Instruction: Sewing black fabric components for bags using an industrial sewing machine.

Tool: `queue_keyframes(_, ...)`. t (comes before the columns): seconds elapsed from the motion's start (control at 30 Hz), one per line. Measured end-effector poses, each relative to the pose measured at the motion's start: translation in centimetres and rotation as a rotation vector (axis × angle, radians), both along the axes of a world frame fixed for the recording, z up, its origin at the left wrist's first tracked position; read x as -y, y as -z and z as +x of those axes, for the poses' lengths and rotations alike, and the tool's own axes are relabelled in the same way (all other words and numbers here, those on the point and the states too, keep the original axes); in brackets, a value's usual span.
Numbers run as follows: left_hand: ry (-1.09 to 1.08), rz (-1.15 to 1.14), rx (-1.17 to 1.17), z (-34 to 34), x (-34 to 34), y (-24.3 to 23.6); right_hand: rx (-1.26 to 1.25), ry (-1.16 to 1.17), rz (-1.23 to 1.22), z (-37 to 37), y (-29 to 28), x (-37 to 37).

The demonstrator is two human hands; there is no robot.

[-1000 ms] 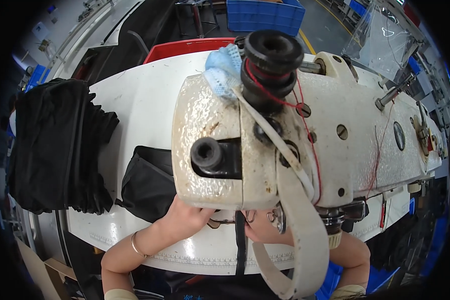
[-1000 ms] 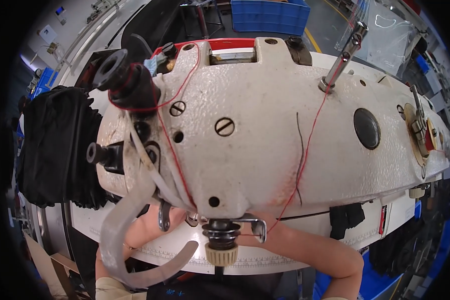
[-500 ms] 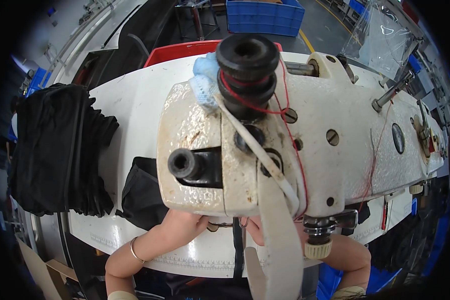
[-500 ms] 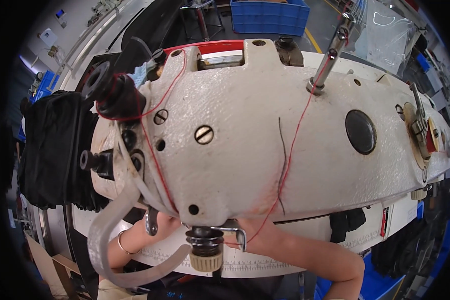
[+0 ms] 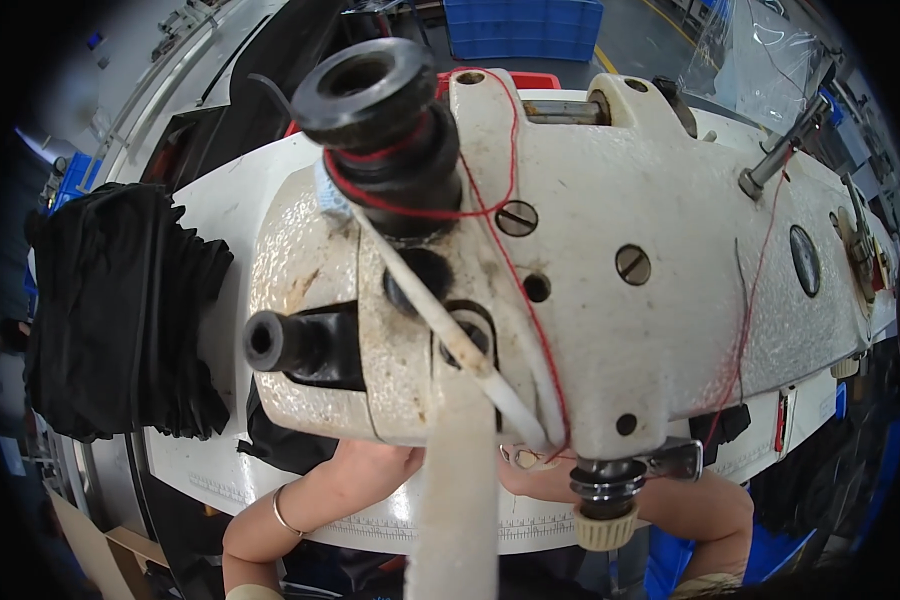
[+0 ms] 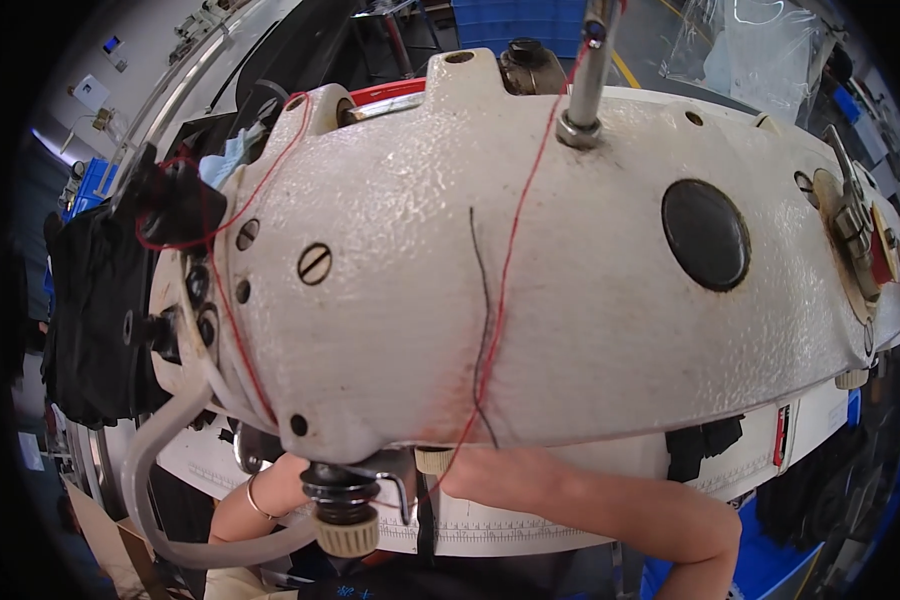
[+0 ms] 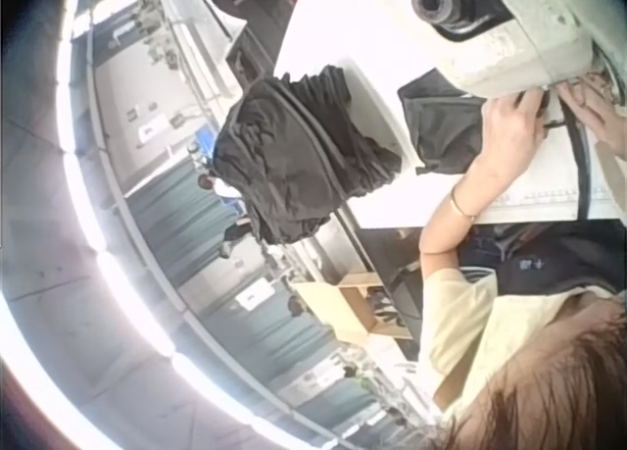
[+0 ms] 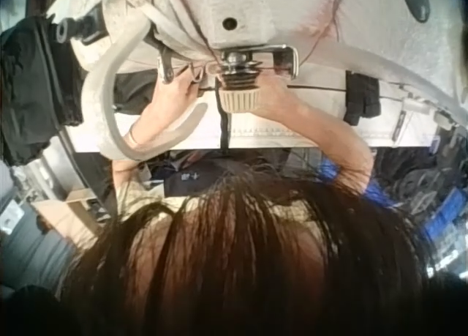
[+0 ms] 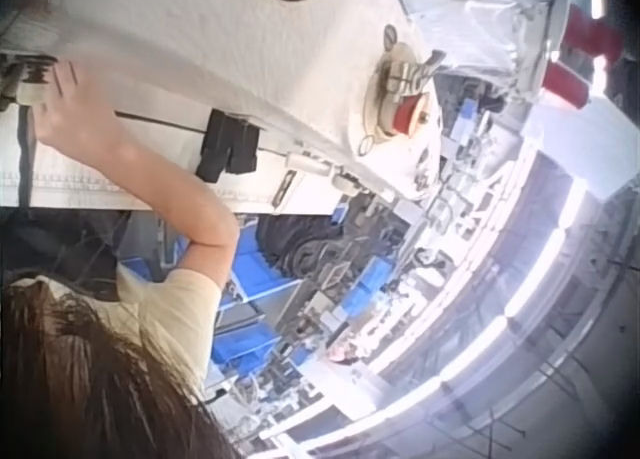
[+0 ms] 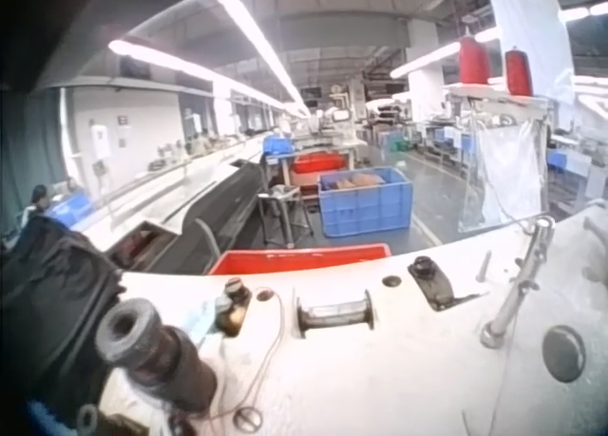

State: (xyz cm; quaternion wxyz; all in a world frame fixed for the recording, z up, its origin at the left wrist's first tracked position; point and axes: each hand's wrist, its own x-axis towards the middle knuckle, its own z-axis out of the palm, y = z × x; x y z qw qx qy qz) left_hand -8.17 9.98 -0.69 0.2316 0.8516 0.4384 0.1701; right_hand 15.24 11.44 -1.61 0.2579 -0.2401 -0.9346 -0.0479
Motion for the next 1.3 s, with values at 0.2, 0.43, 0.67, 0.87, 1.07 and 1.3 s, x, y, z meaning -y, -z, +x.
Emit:
queue_keyframes(0.2, 0.015, -0.018, 0.074, -0.1, 0.0, 0.6, 0.054, 0.021, 0.193, -0.8, -0.7, 0.3)
queue_keyframes(0.43, 0.006, 0.046, 0.049, 0.5, -0.4, 0.6, -0.038, -0.036, 0.335, -2.2, 4.2, 0.3)
queue_keyframes(0.67, 0.024, 0.137, 0.053, 2.3, -0.6, -0.7, -0.141, 0.071, -0.503, -0.7, 0.9, 1.3)
queue_keyframes(0.87, -0.025, 0.209, 0.069, 2.4, -0.8, -2.2, -0.12, 0.06, -0.696, -0.6, -1.0, 1.2)
queue_keyframes(1.07, -0.001, 0.103, -0.087, 2.2, 0.0, -2.5, -0.232, -0.015, -0.387, -0.7, -0.4, 1.3)
queue_keyframes(1.3, 0.024, 0.24, -0.104, 2.6, -0.1, -2.5, 0.089, 0.071, -0.091, -0.1, -3.3, 1.5)
